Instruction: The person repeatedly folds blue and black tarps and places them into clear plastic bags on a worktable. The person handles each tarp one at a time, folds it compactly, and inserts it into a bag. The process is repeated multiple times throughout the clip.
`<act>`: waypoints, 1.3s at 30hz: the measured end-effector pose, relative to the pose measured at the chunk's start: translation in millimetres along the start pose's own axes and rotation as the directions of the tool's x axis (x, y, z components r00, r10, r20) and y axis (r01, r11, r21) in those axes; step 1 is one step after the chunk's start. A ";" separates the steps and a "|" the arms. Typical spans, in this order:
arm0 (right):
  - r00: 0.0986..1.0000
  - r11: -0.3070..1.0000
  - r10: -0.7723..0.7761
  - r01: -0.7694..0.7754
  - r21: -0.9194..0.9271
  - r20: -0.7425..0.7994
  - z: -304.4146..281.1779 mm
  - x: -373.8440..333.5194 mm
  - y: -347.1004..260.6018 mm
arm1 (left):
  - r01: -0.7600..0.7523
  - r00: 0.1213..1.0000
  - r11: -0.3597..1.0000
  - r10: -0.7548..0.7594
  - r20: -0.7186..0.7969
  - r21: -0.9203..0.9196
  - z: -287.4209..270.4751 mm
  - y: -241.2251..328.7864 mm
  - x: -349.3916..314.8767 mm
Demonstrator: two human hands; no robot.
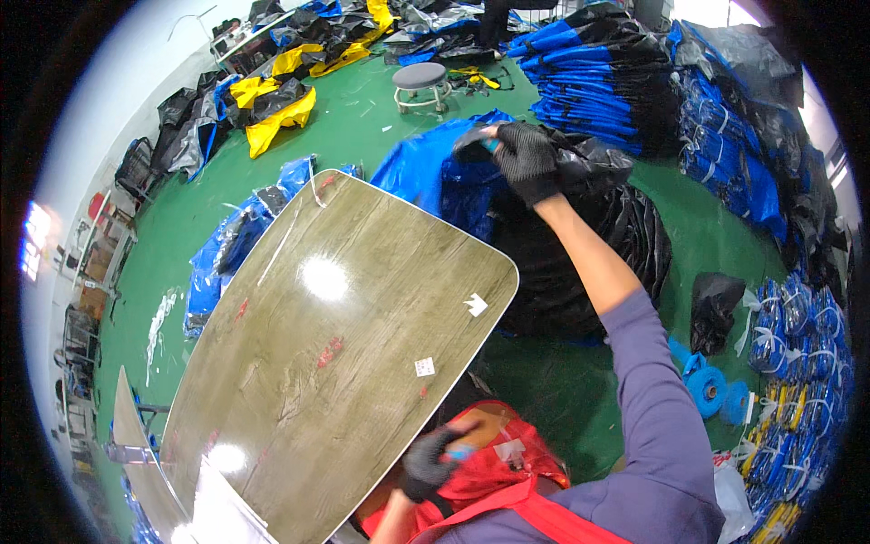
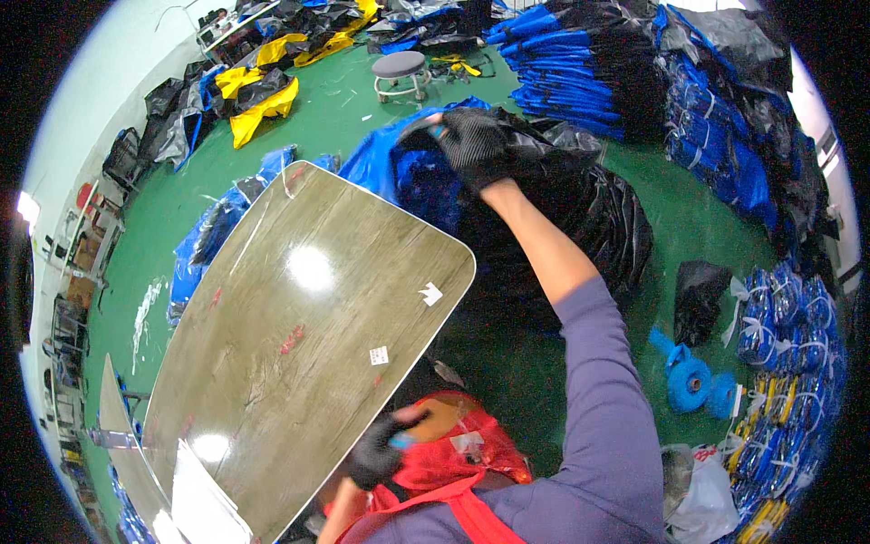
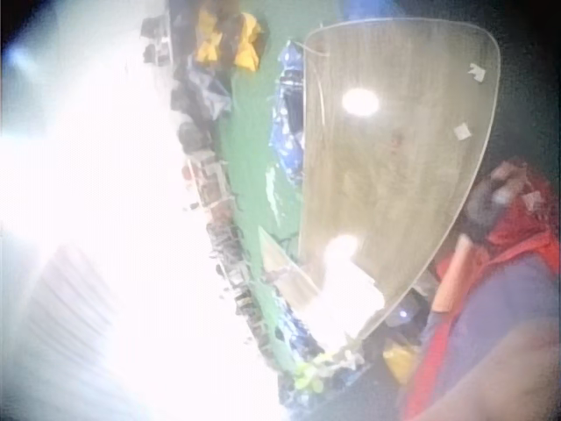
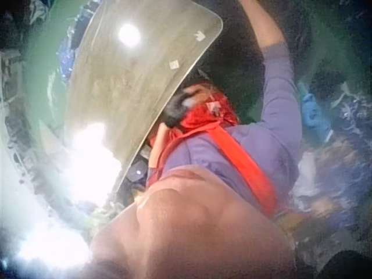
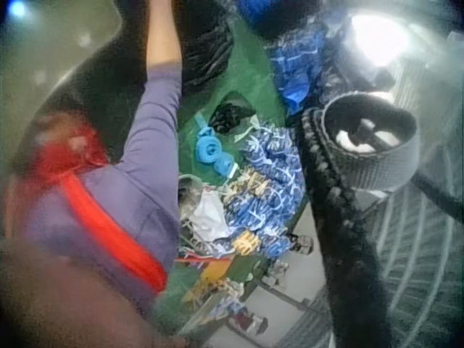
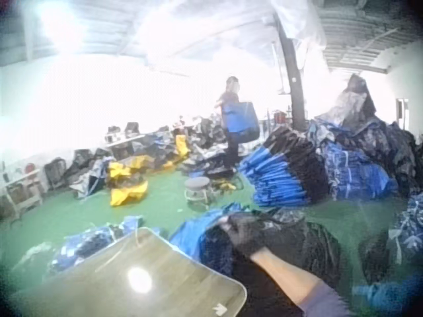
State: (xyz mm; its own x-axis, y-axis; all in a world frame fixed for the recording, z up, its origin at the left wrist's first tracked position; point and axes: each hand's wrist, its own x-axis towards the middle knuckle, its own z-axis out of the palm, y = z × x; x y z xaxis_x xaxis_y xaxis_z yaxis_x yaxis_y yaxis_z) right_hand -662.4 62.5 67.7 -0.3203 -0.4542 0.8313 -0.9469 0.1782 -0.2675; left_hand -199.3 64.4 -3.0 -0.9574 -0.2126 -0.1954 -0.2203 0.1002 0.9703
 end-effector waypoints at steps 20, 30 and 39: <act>0.400 0.797 -0.327 -0.370 0.477 0.856 -139.4 -116.8 -186.0 | -0.120 0.212 0.992 -0.002 -0.977 -0.028 -279.0 -8.3 -264.1; 0.692 0.916 0.203 0.116 -0.385 0.693 78.8 -122.9 -213.0 | 0.221 0.308 0.941 -0.318 -0.897 -0.257 -127.0 -73.1 -375.4; 0.704 0.958 0.286 -0.188 -0.218 0.650 114.1 -71.4 -179.6 | 0.579 0.268 0.805 -0.038 -0.963 0.129 -85.1 -72.7 -428.1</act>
State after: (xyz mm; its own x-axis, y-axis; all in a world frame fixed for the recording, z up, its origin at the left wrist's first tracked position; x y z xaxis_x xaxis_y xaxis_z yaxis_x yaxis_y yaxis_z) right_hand -472.5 -36.6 0.8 -0.5136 -0.8363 0.1921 -0.8410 0.4461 -0.3063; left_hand 242.4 65.4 22.2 -0.0682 -0.9965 0.0484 -0.7562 0.0833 0.6491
